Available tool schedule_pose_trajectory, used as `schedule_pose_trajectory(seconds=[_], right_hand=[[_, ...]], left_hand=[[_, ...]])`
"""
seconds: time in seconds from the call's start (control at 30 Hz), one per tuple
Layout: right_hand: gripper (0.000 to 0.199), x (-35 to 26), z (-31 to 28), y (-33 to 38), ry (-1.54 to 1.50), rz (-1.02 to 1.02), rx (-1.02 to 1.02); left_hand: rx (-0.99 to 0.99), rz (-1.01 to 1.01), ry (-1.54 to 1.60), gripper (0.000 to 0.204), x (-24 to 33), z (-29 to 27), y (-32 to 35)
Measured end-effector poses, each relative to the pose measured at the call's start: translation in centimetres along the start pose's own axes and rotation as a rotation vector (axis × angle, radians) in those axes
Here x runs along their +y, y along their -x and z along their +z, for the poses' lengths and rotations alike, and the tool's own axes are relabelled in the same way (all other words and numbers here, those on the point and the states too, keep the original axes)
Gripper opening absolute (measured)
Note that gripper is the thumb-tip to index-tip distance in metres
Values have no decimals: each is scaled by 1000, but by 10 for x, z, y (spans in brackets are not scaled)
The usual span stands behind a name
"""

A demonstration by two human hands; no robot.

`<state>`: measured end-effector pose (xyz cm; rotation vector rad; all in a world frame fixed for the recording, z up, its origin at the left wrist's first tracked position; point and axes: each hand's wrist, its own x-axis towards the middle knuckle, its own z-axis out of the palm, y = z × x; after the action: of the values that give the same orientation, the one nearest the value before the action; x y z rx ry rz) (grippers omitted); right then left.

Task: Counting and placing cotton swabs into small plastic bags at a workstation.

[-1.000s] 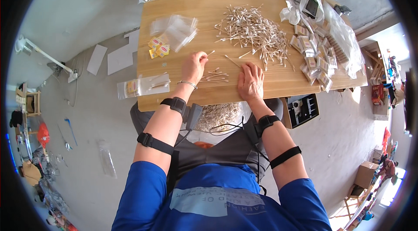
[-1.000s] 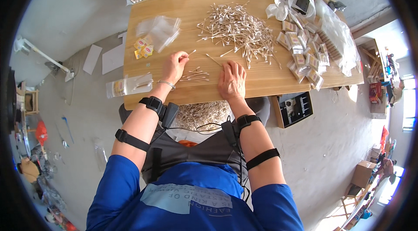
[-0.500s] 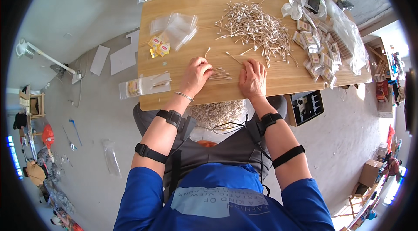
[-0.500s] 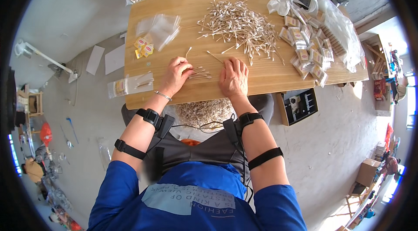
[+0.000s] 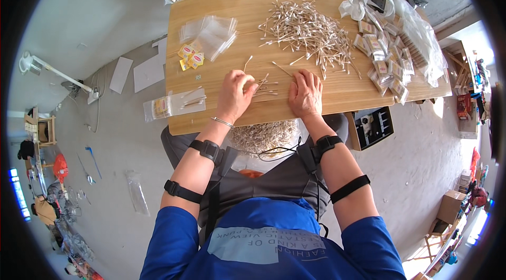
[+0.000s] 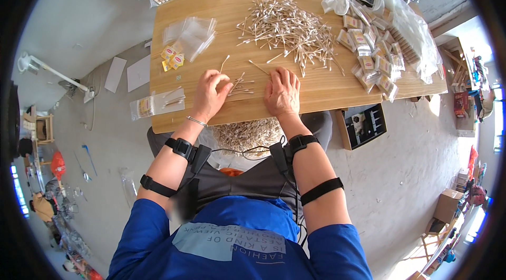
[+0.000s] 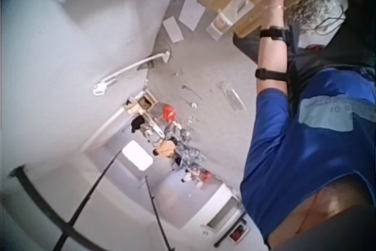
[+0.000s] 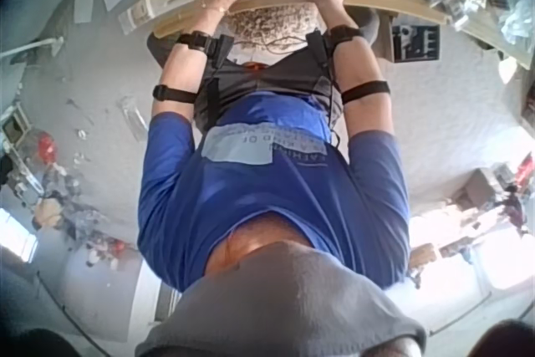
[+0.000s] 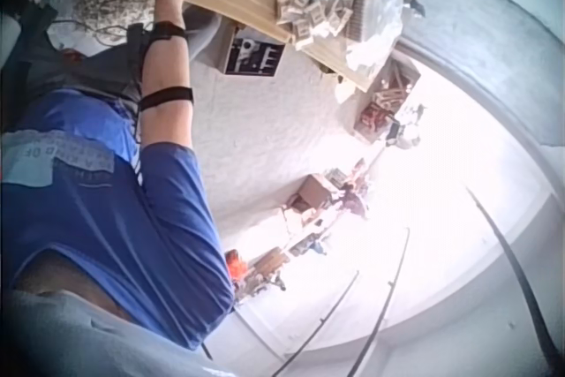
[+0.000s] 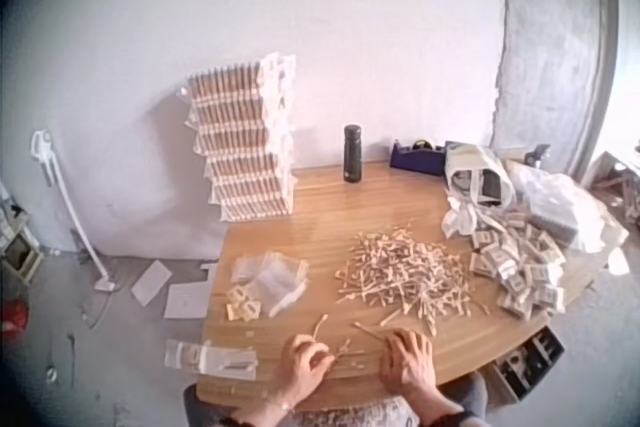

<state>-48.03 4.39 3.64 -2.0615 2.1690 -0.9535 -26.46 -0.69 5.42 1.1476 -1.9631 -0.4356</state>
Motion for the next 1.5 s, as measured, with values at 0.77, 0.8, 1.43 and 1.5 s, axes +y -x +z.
schedule_pose_trajectory(seconds=[0.77, 0.8, 1.43, 1.5], right_hand=[[33, 1, 0, 0, -8, 2, 17], [33, 0, 0, 0, -9, 4, 16], [32, -1, 0, 0, 11, -2, 29], [32, -1, -1, 0, 14, 2, 29]], left_hand=[[-91, -71, -72, 6, 3, 1, -18], [-86, -35, -84, 7, 6, 1, -16], [-73, -75, 33, 6, -2, 4, -19], [-80, -122, 50, 6, -7, -6, -15]])
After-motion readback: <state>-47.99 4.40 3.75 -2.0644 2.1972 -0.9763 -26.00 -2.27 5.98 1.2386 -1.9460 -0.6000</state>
